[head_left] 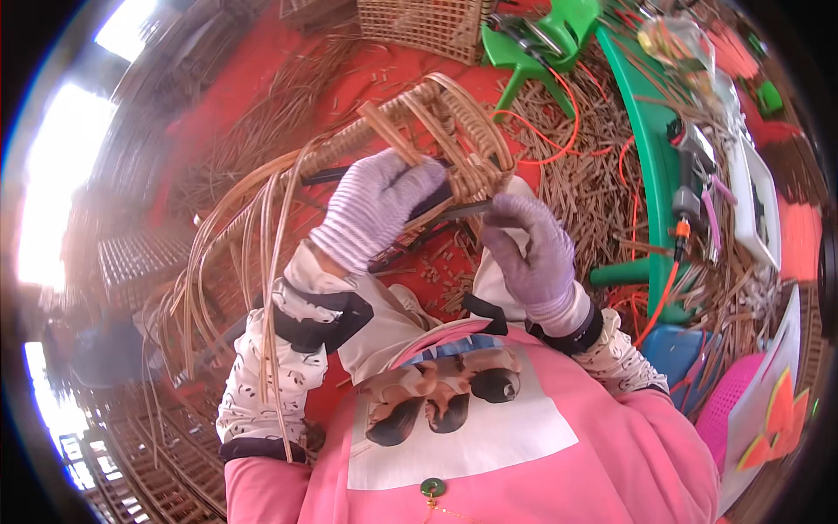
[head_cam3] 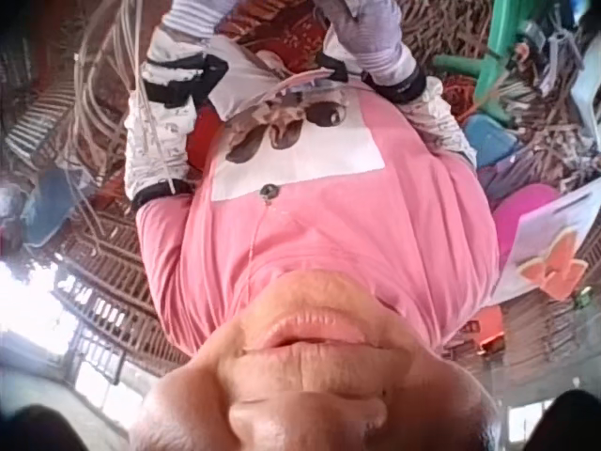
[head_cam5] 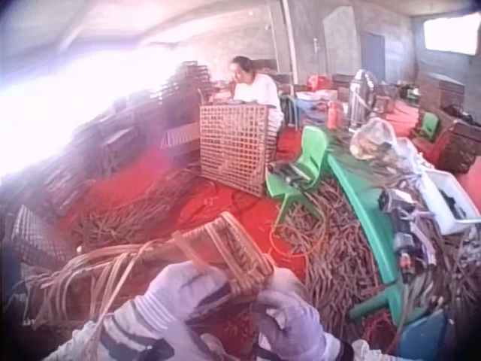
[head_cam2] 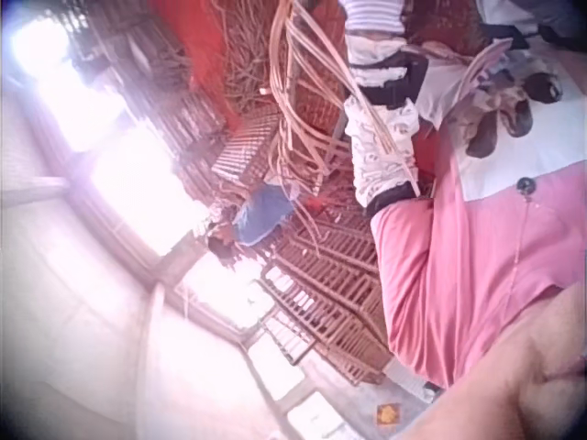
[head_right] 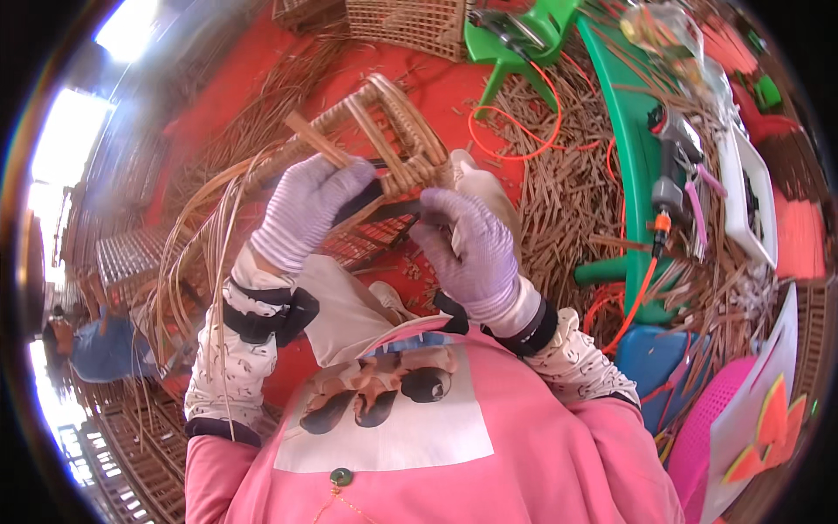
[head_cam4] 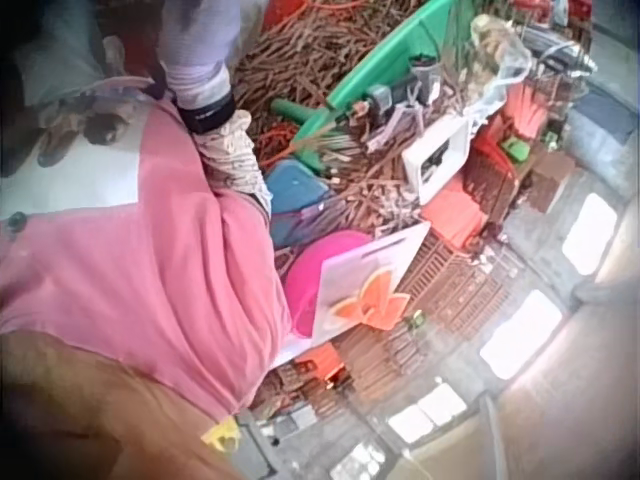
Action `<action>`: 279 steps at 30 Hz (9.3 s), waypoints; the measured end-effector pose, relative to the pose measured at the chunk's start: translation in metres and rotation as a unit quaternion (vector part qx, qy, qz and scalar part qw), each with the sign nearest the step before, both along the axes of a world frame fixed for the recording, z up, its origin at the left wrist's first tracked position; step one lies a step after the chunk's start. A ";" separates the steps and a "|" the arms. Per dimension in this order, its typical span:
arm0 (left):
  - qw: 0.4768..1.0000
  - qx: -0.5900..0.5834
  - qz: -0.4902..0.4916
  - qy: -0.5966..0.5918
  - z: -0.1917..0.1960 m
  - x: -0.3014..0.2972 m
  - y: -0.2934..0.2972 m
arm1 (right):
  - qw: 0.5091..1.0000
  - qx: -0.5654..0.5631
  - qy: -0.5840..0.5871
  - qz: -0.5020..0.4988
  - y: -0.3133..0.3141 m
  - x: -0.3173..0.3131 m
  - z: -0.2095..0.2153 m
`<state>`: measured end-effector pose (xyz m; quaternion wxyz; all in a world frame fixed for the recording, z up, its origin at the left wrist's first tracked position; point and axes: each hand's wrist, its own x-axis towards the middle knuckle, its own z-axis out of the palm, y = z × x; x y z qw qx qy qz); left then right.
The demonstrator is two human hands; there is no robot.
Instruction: The worker is weaving bamboo strips into a wooden furniture frame and securing them using a pneumatic staple gun and pliers.
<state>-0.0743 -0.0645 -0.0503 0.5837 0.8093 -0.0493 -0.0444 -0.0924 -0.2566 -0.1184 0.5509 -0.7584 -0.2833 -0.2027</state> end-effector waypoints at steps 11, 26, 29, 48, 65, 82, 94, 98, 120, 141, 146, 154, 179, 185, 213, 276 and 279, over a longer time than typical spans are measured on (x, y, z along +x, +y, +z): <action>0.996 -0.046 -0.073 0.027 -0.003 0.010 0.003 | 0.996 0.079 0.024 -0.027 0.023 0.016 -0.014; 0.997 -0.024 -0.031 0.070 -0.004 0.014 0.003 | 0.989 0.145 -0.035 -0.018 0.041 0.029 -0.032; 0.996 -0.050 -0.036 0.062 -0.007 0.013 0.003 | 0.982 0.178 0.045 -0.048 0.039 0.020 -0.028; 0.997 0.024 -0.075 0.011 -0.005 0.009 0.005 | 0.993 -0.008 0.095 -0.073 0.029 0.021 0.002; 0.998 0.032 -0.017 -0.050 -0.004 0.003 0.003 | 0.994 -0.098 -0.001 -0.038 0.026 0.025 0.013; 0.854 0.255 -0.011 -0.453 -0.036 -0.049 -0.020 | 0.955 -0.245 -0.130 0.106 -0.002 0.057 0.047; 0.934 0.075 -0.033 -0.347 -0.028 -0.045 -0.002 | 0.840 -0.451 -0.113 0.279 0.020 0.083 0.085; 0.918 0.110 -0.068 -0.375 -0.030 -0.047 -0.005 | 0.810 -0.488 -0.072 0.316 0.026 0.090 0.094; 0.870 0.225 -0.056 -0.436 -0.048 -0.054 -0.013 | 0.769 -0.380 0.280 0.431 0.020 0.108 0.112; 0.966 0.136 0.073 -0.207 0.013 -0.037 0.031 | 0.627 -0.722 -0.048 0.288 0.071 0.088 0.113; 0.969 0.244 0.007 -0.050 0.005 -0.023 0.032 | 0.621 -0.742 -0.084 0.237 0.069 0.077 0.114; 0.976 -0.028 -0.062 0.209 0.002 -0.013 0.038 | 0.664 -0.696 -0.086 0.258 0.062 0.080 0.112; 0.901 0.432 0.008 -0.024 0.017 -0.023 -0.015 | 0.671 -0.690 -0.106 0.250 0.056 0.085 0.102; 0.951 0.144 -0.207 0.177 -0.001 0.011 0.023 | 0.730 -0.592 -0.250 0.234 0.032 0.077 0.080; 0.994 -0.017 -0.067 0.081 -0.006 0.014 0.031 | 0.892 -0.364 -0.051 0.261 0.017 0.083 0.077; 0.964 0.151 -0.061 -0.209 -0.018 -0.028 0.001 | 0.976 -0.185 -0.030 0.110 -0.001 0.058 0.019; 0.991 0.085 -0.043 -0.092 -0.018 -0.023 0.000 | 0.978 -0.177 -0.019 0.110 -0.002 0.057 0.019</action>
